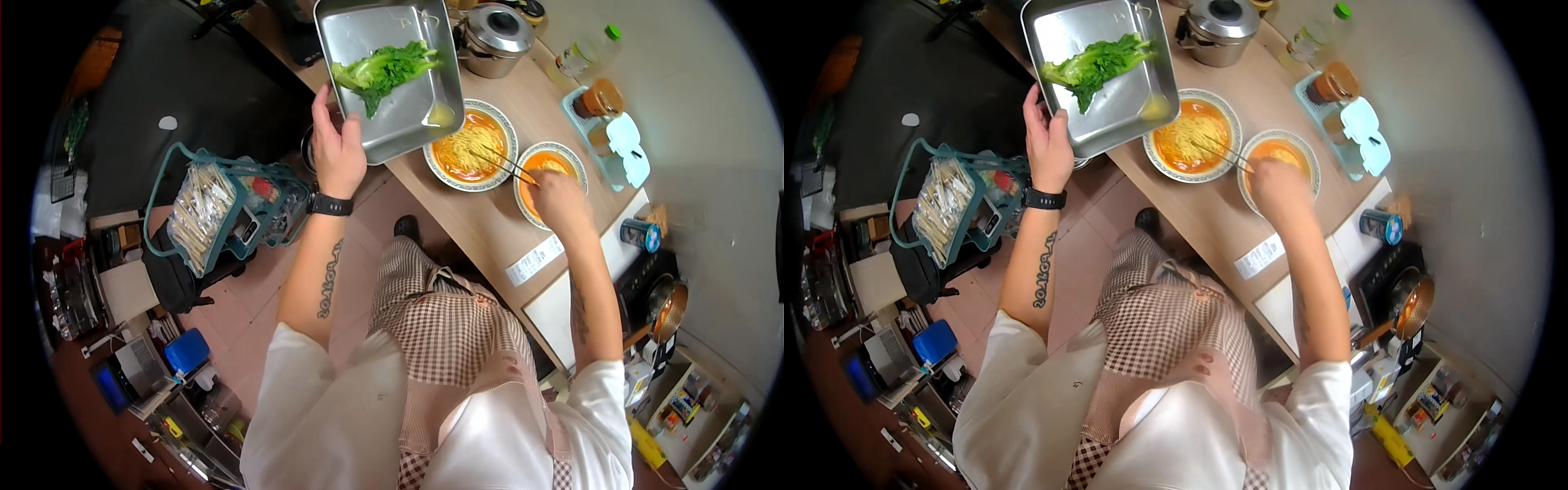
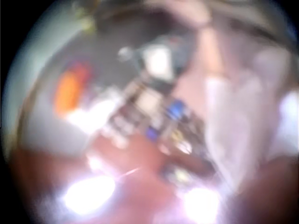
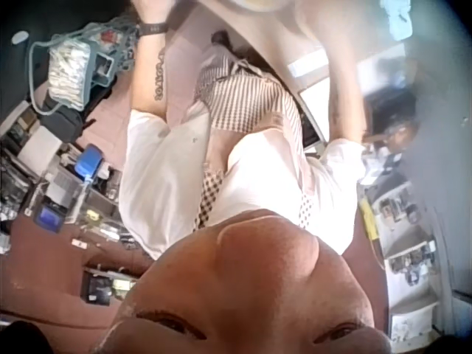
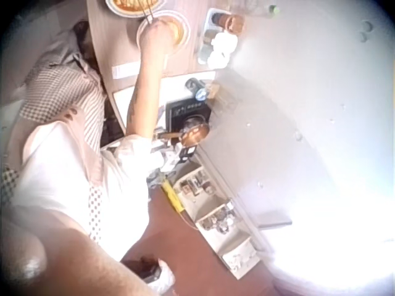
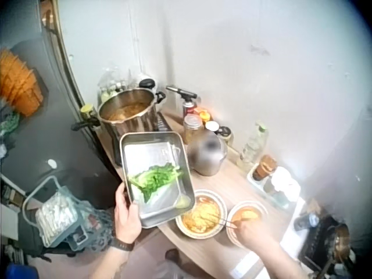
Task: Preparing and assembling multiple bowls of noodles with toppings, sauce, and broth in a restaurant kitchen.
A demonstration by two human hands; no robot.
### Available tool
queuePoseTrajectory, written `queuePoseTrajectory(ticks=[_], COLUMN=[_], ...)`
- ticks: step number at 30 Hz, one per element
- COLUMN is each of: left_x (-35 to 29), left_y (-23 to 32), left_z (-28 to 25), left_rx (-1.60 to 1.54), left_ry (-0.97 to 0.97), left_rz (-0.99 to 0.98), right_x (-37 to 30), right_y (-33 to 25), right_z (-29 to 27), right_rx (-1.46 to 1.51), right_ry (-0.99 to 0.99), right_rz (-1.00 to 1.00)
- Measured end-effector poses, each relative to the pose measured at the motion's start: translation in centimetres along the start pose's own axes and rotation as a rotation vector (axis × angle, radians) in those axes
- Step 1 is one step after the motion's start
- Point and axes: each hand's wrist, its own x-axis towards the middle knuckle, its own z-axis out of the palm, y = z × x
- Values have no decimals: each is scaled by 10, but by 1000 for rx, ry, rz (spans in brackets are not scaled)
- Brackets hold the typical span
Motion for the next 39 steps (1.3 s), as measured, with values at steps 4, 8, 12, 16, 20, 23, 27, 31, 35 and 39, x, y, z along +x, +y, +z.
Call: queuePoseTrajectory(ticks=[4, 8, 12, 16, 20, 23, 27, 31, 35, 39], left_x=[-14, -26, -40, -49, -63, -66, -74, -79, -87, -86], left_y=[-2, 0, 4, -7, -7, -13, -13, -13, -15, -10], left_z=[-13, -20, -36, -33, -39, -40, -49, -49, -54, -51], left_rx=[-34, -83, -77, -175, -202, -196, -191, -196, -218, -253], left_ry=[4, -26, -43, -17, -18, -31, -35, -38, -52, -72], left_rz=[-64, -141, -185, -190, -240, -228, -255, -257, -252, -285], right_x=[-15, -13, -21, -7, -10, -7, -24, -32, -32, -16], right_y=[1, 9, -16, -7, 1, 16, -14, -25, -32, -10], right_z=[-5, 27, -3, 20, 22, 48, 19, 25, 3, 34], right_rx=[35, -6, 91, 47, 27, 37, 160, 26, 115, 16], right_ry=[10, 10, 9, -5, 25, 79, 141, 21, -48, -13], right_rz=[101, 119, 162, 80, 147, 152, 175, 145, 262, 270])
